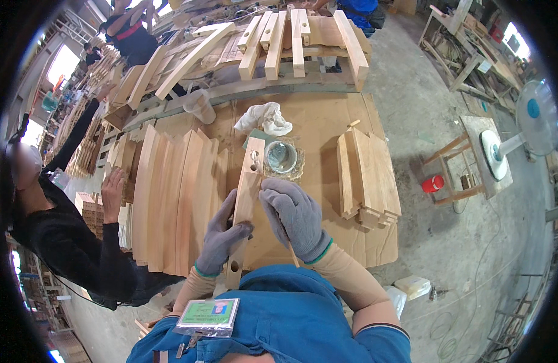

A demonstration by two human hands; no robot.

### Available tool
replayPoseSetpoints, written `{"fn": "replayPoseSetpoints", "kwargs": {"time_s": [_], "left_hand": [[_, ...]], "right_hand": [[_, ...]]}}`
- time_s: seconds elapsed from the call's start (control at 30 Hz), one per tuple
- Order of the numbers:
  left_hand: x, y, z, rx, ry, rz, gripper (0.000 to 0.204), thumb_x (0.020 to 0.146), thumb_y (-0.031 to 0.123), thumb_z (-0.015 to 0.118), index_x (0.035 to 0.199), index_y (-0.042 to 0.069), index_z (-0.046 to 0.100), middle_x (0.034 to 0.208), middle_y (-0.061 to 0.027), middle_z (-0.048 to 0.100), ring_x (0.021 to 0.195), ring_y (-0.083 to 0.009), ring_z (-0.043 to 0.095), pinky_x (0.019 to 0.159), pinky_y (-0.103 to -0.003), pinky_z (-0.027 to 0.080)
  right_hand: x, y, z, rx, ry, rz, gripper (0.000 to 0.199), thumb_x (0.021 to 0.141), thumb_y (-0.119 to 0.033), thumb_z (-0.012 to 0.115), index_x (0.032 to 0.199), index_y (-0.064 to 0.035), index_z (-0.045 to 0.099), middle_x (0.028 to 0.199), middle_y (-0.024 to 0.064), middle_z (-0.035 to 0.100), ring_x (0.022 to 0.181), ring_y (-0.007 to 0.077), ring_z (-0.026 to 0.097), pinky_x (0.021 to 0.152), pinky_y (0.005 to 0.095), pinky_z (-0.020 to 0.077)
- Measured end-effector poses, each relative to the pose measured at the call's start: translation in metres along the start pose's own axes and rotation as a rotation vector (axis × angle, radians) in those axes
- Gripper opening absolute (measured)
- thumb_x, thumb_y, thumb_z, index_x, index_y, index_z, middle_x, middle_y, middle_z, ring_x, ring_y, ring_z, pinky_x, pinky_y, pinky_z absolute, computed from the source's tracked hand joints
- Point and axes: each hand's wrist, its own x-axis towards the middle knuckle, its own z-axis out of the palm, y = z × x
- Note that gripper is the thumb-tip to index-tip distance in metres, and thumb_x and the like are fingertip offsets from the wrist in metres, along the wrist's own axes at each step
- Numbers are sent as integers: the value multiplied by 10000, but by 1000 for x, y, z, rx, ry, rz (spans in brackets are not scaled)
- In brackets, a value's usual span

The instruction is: The person applies glue to the holes of wooden pieces using a brush, then places them on a stack. The person repeats this process for several pieces in a workshop setting.

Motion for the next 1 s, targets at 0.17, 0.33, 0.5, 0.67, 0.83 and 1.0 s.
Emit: {"fn": "replayPoseSetpoints", "kwargs": {"time_s": [0.17, 0.33, 0.5, 0.67, 0.83, 1.0], "left_hand": [[0, -7, -3, 17, 13, 81, 835, 763, 37, 686, 1456, -45, 226, 1356, -145, 461, 1090, -131, 527, 880, -251, 457], [-4, -3, -7, -71, -44, 44, 833, 744, 9, 673, 1454, -40, 241, 1341, -137, 472, 1059, -131, 538, 857, -254, 469], [-8, -2, -10, -107, -113, -10, 827, 733, 24, 664, 1457, -5, 266, 1326, -104, 484, 946, -127, 571, 785, -263, 505], [-12, -3, -14, -173, -147, -44, 845, 714, 86, 676, 1460, 32, 284, 1309, -93, 495, 887, -157, 593, 740, -294, 531], [-12, -1, -12, -134, -143, -67, 846, 703, 85, 664, 1458, 28, 287, 1278, -93, 511, 889, -163, 598, 739, -292, 531], [-2, 6, -8, -121, -84, 5, 837, 707, 80, 652, 1459, 32, 288, 1229, -97, 525, 896, -159, 588, 755, -292, 523]], "right_hand": [[2, 0, -14, -75, -157, -92, 197, 705, 17, 674, 862, -64, 588, 997, 78, 655, 957, 258, 626, 749, 327, 529], [6, 0, -28, 23, -66, -60, 165, 711, 0, 659, 842, -78, 596, 1024, 73, 661, 985, 259, 619, 761, 326, 531], [2, 8, -28, 23, -101, -128, 178, 704, 26, 663, 839, -67, 590, 1048, 89, 660, 969, 263, 627, 753, 324, 537], [6, -2, -27, 90, -47, -149, 198, 714, 91, 668, 811, -52, 571, 936, 115, 670, 916, 294, 646, 740, 336, 542], [7, 7, -29, -17, 13, -76, 172, 734, 80, 638, 860, -30, 602, 951, 104, 646, 893, 272, 623, 770, 315, 517], [3, 6, -29, 168, 132, 114, 171, 815, 95, 605, 960, 10, 635, 852, 104, 610, 815, 199, 610, 745, 274, 491]]}}
